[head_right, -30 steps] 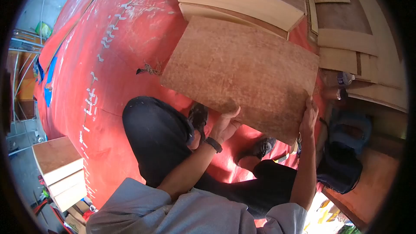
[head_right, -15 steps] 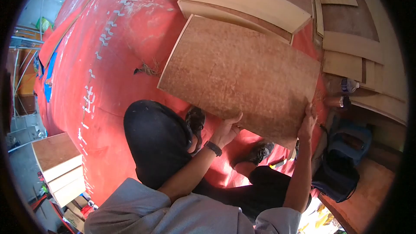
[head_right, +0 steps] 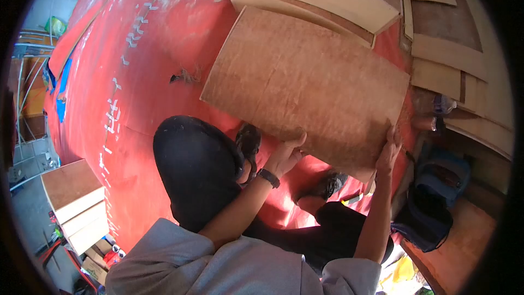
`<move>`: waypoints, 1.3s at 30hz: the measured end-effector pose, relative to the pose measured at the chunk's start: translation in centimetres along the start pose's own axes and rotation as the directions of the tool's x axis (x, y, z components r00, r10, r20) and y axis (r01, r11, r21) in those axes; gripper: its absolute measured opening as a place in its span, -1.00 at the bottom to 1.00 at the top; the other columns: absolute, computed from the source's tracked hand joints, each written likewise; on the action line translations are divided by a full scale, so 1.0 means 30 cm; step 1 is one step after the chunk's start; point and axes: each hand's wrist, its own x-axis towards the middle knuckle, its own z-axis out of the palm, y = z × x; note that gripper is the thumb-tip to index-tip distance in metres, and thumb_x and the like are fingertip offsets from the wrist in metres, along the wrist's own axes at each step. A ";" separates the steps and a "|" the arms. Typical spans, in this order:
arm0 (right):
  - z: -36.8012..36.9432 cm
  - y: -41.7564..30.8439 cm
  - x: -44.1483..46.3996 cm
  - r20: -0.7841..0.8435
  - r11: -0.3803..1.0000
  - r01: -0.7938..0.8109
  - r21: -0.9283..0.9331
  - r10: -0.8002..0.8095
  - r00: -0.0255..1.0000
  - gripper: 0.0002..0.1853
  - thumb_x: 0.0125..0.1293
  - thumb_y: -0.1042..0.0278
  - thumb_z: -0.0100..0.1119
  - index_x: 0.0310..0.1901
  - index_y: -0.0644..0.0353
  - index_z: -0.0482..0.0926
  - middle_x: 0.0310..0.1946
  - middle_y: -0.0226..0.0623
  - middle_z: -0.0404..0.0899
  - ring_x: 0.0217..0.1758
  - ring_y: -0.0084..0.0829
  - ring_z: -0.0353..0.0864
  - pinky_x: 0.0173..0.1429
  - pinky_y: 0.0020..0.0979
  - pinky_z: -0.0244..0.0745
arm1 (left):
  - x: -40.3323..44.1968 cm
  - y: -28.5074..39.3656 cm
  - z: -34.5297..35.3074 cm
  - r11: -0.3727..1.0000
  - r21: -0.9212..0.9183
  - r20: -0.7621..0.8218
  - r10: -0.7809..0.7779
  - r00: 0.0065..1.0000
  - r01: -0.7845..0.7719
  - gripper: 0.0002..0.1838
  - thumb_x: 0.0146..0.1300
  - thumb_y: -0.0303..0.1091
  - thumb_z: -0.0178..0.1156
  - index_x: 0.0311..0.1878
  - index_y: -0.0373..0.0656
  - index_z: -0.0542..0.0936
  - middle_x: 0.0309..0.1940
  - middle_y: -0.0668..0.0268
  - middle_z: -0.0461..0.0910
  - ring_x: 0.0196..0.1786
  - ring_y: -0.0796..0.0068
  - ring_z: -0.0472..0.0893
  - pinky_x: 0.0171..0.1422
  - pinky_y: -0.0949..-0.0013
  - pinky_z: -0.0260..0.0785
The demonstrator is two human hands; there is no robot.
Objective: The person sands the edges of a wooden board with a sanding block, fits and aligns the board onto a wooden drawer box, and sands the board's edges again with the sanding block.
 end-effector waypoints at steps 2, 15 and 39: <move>-0.010 0.050 0.025 0.091 0.976 -0.082 0.202 0.065 0.994 -0.47 0.71 0.09 0.00 0.43 0.34 0.57 0.28 -0.23 0.66 0.31 -0.38 0.60 0.43 -0.32 0.47 | -0.001 -0.002 -0.028 0.981 0.190 0.012 0.035 0.999 -0.037 -0.75 0.55 -0.32 0.33 0.21 -0.09 0.65 0.14 0.33 0.69 0.17 0.42 0.68 0.24 0.18 0.58; -0.011 0.005 -0.005 0.333 0.499 -0.423 0.756 0.264 0.905 -0.12 0.70 -0.43 -0.42 0.58 0.25 0.35 0.51 -0.21 0.49 0.51 -0.24 0.50 0.59 -0.18 0.37 | 0.007 0.037 0.004 0.998 0.051 -0.080 -0.039 0.996 0.043 -0.44 0.47 -0.41 0.39 0.46 -0.09 0.45 0.44 0.17 0.53 0.50 0.12 0.50 0.58 -0.12 0.48; 0.101 0.030 -0.019 -0.092 0.950 -0.245 0.194 0.266 0.960 -0.50 0.60 0.08 0.21 0.36 0.31 0.61 0.18 -0.28 0.69 0.25 -0.40 0.58 0.35 -0.31 0.45 | -0.061 0.040 -0.042 0.937 0.286 -0.158 0.254 0.954 -0.202 -0.70 0.65 -0.23 0.20 0.29 -0.08 0.44 0.26 0.15 0.57 0.22 0.23 0.69 0.39 -0.06 0.63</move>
